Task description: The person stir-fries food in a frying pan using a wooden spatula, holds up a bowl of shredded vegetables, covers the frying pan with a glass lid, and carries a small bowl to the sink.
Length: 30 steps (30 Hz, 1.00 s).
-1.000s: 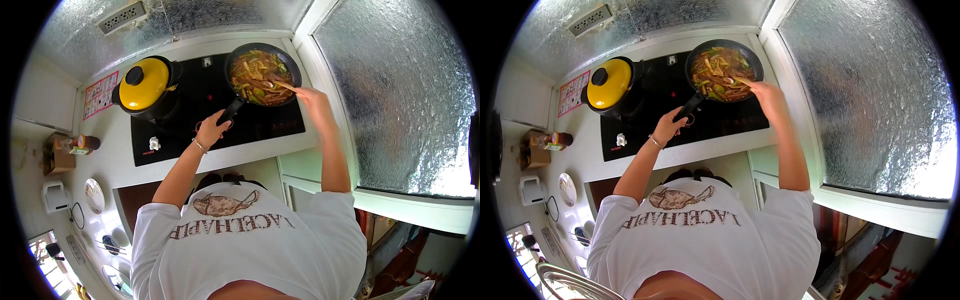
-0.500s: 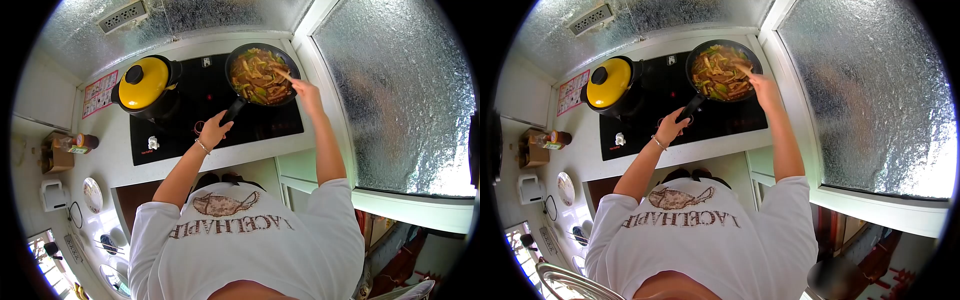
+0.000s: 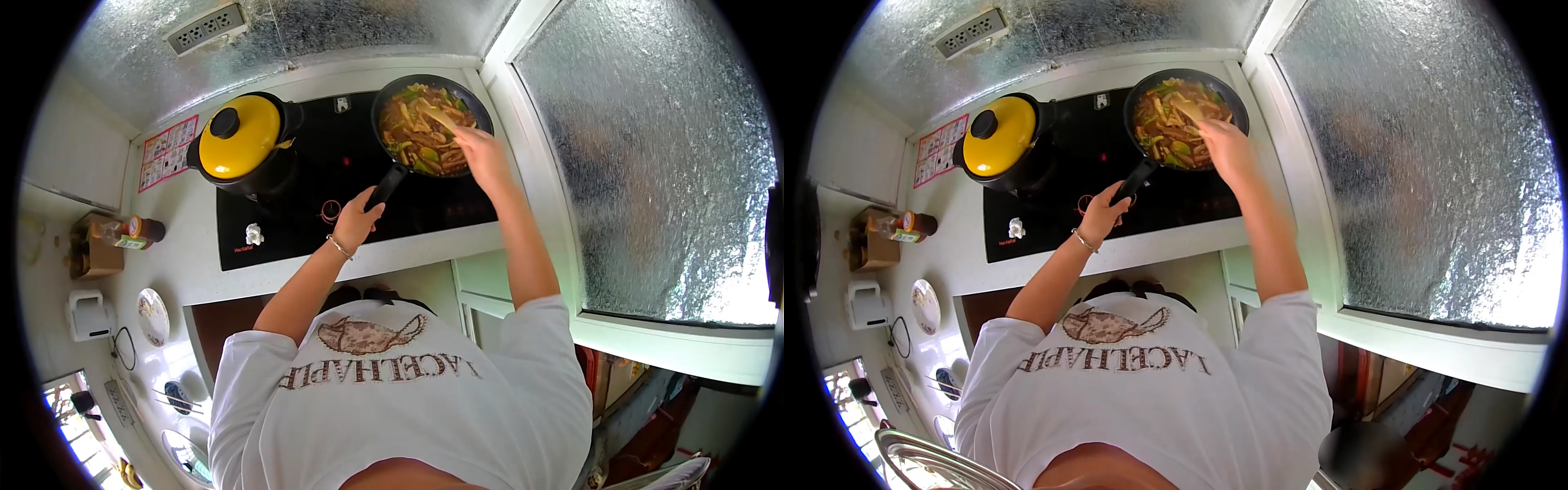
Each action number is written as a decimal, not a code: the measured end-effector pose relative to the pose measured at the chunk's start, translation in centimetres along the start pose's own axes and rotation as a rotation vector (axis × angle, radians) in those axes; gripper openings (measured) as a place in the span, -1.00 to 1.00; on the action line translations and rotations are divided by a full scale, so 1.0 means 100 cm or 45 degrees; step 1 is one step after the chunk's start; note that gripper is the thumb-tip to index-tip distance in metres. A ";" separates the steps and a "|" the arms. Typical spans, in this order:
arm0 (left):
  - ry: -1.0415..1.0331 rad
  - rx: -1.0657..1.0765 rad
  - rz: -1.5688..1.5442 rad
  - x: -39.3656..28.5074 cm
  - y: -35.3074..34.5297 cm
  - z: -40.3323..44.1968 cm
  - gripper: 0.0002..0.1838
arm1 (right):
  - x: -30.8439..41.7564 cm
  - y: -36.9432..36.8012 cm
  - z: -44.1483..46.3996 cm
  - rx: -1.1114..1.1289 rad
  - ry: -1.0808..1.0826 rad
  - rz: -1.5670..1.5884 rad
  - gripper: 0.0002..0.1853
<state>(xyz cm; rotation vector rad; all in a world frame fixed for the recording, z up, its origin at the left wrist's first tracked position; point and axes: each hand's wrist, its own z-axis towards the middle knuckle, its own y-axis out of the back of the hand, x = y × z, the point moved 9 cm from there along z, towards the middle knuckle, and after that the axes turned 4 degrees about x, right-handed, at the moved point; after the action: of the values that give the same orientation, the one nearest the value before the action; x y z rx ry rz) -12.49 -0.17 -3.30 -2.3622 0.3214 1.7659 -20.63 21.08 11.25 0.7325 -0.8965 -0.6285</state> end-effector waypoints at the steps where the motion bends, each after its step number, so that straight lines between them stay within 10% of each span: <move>1: 0.002 0.006 0.004 0.002 -0.004 -0.002 -0.57 | 0.006 -0.009 0.001 -0.003 0.139 -0.012 -0.78; 14: 0.094 0.059 -0.155 -0.006 -0.018 -0.016 -0.52 | -0.030 -0.003 -0.025 0.189 -0.204 0.043 -0.78; 30: 0.127 0.105 -0.191 -0.004 -0.033 -0.010 -0.51 | 0.006 0.018 -0.041 0.127 0.016 0.109 -0.78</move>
<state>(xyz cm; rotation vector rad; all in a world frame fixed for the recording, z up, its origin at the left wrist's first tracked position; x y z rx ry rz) -10.80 2.76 -2.64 -2.3539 0.2197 1.5425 -16.50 22.89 11.23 0.7822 -0.9475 -0.5056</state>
